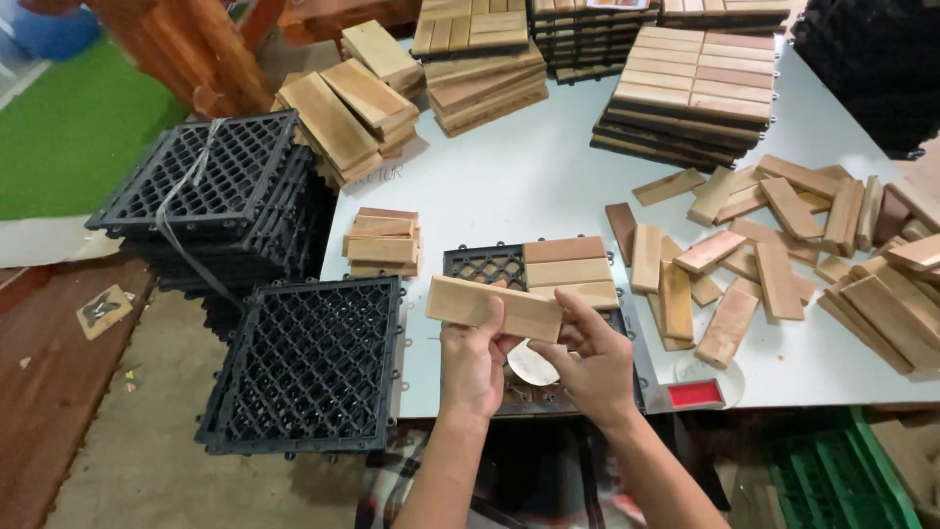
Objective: Sanding small wooden slats and assembling them into a plastic interlocking tile base.
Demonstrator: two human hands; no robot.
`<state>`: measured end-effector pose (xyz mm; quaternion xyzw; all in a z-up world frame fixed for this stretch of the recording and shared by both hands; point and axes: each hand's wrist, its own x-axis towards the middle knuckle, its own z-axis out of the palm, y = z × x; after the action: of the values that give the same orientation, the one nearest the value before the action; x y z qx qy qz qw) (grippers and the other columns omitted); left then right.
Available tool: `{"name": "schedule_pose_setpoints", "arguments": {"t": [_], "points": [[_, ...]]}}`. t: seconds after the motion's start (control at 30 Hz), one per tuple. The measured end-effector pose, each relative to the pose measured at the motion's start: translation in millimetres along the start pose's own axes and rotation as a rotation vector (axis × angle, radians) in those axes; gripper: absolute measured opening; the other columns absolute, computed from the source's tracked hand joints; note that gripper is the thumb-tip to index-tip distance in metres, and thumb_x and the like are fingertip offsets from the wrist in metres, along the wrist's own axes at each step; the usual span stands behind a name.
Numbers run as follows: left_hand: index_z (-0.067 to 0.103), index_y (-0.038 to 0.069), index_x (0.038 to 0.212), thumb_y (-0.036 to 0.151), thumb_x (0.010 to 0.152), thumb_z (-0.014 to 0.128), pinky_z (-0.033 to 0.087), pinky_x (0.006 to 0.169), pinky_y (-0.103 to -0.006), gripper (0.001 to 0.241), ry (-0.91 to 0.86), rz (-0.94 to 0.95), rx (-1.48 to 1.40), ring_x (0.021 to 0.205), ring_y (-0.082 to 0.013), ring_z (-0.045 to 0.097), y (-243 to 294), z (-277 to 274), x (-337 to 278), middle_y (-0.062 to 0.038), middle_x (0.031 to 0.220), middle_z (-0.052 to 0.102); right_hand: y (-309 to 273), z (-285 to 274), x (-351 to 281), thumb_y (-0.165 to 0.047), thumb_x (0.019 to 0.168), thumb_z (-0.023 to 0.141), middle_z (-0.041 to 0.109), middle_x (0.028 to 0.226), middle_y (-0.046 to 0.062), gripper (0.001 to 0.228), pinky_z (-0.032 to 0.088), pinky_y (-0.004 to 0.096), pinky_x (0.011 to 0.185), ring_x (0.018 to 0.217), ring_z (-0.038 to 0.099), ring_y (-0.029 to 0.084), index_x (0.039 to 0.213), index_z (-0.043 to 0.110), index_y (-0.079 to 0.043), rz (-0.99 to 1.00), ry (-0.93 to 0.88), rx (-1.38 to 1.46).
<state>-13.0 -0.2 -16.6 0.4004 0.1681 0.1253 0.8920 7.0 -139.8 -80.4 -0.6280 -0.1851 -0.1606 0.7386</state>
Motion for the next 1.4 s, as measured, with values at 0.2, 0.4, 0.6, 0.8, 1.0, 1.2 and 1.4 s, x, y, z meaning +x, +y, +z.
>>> {"name": "schedule_pose_setpoints", "arguments": {"t": [0.2, 0.4, 0.6, 0.8, 1.0, 1.2, 1.4], "points": [[0.016, 0.011, 0.162, 0.014, 0.099, 0.058, 0.068, 0.077, -0.0382, 0.076, -0.329, 0.368, 0.195, 0.093, -0.027, 0.074, 19, -25, -5, -0.021, 0.113, 0.066, 12, -39, 7, 0.026, 0.071, 0.073, 0.069, 0.122, 0.031, 0.082, 0.066, 0.043, 0.079, 0.098, 0.075, 0.033, 0.146, 0.049, 0.006, -0.027, 0.034, 0.113], [0.042, -0.002, 0.152, 0.001, 0.092, 0.068, 0.068, 0.08, -0.0382, 0.066, -0.463, 0.486, 0.35, 0.091, -0.0251, 0.075, 11, -48, 6, -0.026, 0.108, 0.073, 2, -49, 17, 0.022, 0.074, 0.07, 0.069, 0.125, 0.029, 0.079, 0.064, 0.041, 0.085, 0.104, 0.074, 0.03, 0.148, 0.045, 0.008, 0.001, 0.029, 0.152], [0.046, 0.015, 0.151, 0.021, 0.092, 0.073, 0.068, 0.09, -0.0311, 0.065, -0.535, 0.451, 0.657, 0.09, -0.0144, 0.077, 24, -66, 13, -0.012, 0.118, 0.078, -11, -59, 16, 0.009, 0.081, 0.074, 0.068, 0.129, 0.027, 0.073, 0.066, 0.032, 0.091, 0.11, 0.073, 0.026, 0.148, 0.046, 0.005, -0.001, -0.085, 0.056], [0.059, -0.003, 0.14, -0.004, 0.082, 0.078, 0.067, 0.076, -0.042, 0.062, -0.696, 0.562, 0.499, 0.092, -0.0293, 0.078, 19, -70, 34, -0.029, 0.103, 0.077, 31, -99, 24, 0.025, 0.062, 0.077, 0.071, 0.104, 0.033, 0.085, 0.066, 0.049, 0.078, 0.093, 0.077, 0.036, 0.142, 0.053, 0.009, 0.066, -0.114, 0.21], [0.062, -0.003, 0.137, -0.005, 0.075, 0.084, 0.065, 0.078, -0.0431, 0.065, -0.73, 0.502, 0.497, 0.093, -0.0276, 0.076, 30, -68, 23, -0.027, 0.101, 0.078, 36, -109, 25, 0.023, 0.061, 0.078, 0.072, 0.103, 0.03, 0.085, 0.065, 0.049, 0.081, 0.096, 0.078, 0.036, 0.141, 0.053, 0.007, 0.107, -0.158, 0.194], [0.062, 0.0, 0.138, -0.005, 0.074, 0.086, 0.064, 0.079, -0.0435, 0.069, -0.711, 0.492, 0.529, 0.094, -0.0267, 0.075, 25, -76, 28, -0.026, 0.1, 0.078, 31, -107, 26, 0.023, 0.062, 0.076, 0.072, 0.105, 0.032, 0.085, 0.064, 0.05, 0.084, 0.097, 0.077, 0.036, 0.142, 0.052, 0.008, 0.139, -0.167, 0.186], [0.061, 0.0, 0.139, -0.005, 0.074, 0.086, 0.064, 0.079, -0.043, 0.07, -0.691, 0.461, 0.57, 0.095, -0.028, 0.076, 33, -74, 23, -0.025, 0.101, 0.079, 18, -100, 25, 0.022, 0.065, 0.076, 0.075, 0.105, 0.028, 0.086, 0.064, 0.047, 0.085, 0.097, 0.078, 0.031, 0.145, 0.052, 0.005, 0.154, -0.231, 0.173]]}}
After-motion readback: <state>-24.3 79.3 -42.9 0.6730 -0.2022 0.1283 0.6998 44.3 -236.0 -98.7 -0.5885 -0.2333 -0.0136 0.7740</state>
